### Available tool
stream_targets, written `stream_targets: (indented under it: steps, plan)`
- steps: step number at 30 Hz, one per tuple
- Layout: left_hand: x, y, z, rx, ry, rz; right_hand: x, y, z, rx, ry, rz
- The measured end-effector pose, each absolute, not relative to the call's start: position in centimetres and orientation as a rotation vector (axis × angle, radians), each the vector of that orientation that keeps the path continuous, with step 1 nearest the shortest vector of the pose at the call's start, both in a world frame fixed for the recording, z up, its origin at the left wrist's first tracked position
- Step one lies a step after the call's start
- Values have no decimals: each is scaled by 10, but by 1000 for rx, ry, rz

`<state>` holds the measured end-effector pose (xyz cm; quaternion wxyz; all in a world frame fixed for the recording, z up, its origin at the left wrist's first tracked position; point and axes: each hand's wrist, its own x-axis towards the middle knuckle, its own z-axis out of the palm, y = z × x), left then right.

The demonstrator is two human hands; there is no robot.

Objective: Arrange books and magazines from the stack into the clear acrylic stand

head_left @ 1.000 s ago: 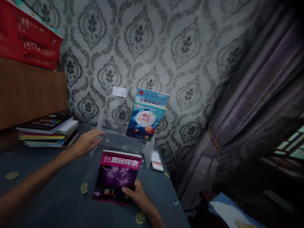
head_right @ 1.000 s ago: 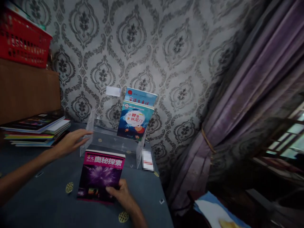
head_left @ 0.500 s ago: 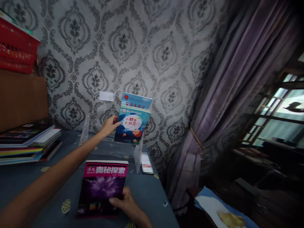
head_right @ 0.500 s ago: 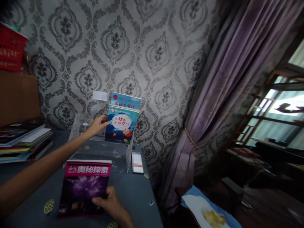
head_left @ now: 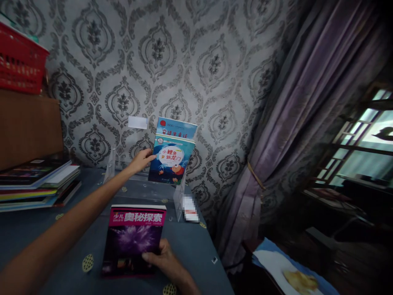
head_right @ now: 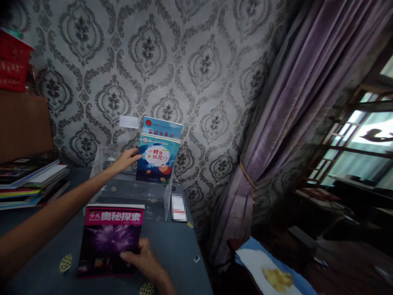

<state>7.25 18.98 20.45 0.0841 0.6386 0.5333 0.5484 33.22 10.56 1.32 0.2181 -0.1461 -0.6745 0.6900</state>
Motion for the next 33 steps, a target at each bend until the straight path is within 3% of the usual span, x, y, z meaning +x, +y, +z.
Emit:
stream_targets:
  steps: [15, 19, 25, 33]
  plan:
    - [75, 155, 200, 1861, 1613, 1665, 332, 104, 19, -387, -1896, 1892]
    - [71, 108, 171, 1602, 1590, 1755, 331, 105, 18, -389, -1903, 1885]
    - [78, 25, 108, 1098, 1396, 1625, 328, 104, 18, -405, -1872, 1914]
    - [110, -28, 52, 1055, 1295, 1300, 327, 103, 19, -480, -1897, 1874]
